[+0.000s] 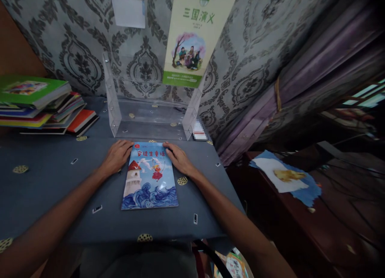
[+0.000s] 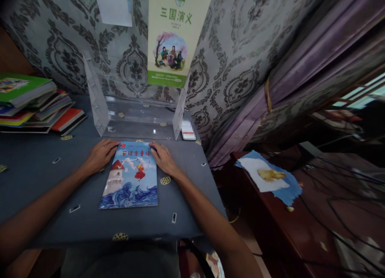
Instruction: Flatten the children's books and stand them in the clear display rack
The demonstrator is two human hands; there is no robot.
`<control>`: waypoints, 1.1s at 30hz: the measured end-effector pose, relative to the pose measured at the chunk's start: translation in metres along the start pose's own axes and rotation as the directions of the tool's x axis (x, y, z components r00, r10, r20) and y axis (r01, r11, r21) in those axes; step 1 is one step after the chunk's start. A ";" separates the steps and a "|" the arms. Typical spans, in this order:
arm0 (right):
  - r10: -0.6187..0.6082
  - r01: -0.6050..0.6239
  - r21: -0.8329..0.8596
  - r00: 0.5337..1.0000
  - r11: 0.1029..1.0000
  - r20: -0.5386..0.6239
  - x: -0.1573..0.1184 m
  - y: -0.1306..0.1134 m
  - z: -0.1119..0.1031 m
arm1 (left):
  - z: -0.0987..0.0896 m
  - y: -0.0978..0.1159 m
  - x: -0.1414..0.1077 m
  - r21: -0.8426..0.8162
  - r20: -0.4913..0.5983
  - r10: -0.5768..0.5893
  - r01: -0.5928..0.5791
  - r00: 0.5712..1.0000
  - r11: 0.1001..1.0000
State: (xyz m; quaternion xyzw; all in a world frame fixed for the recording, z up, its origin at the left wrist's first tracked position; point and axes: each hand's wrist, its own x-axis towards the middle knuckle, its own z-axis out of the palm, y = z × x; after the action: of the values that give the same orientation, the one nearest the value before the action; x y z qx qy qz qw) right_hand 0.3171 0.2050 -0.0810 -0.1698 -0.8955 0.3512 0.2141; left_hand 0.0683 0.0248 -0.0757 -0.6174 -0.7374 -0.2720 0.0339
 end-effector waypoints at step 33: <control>0.057 -0.032 0.260 0.994 0.965 -0.090 0.012 0.009 -0.005 | 0.024 0.089 0.022 -0.011 0.244 0.485 -0.498 0.840 0.867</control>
State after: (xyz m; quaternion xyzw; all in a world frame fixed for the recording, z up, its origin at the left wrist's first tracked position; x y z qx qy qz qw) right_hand 0.3111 0.2196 -0.0811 -0.1775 -0.8267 0.4609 0.2695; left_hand 0.1522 0.0629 -0.0557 -0.8127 -0.5599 -0.1587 0.0299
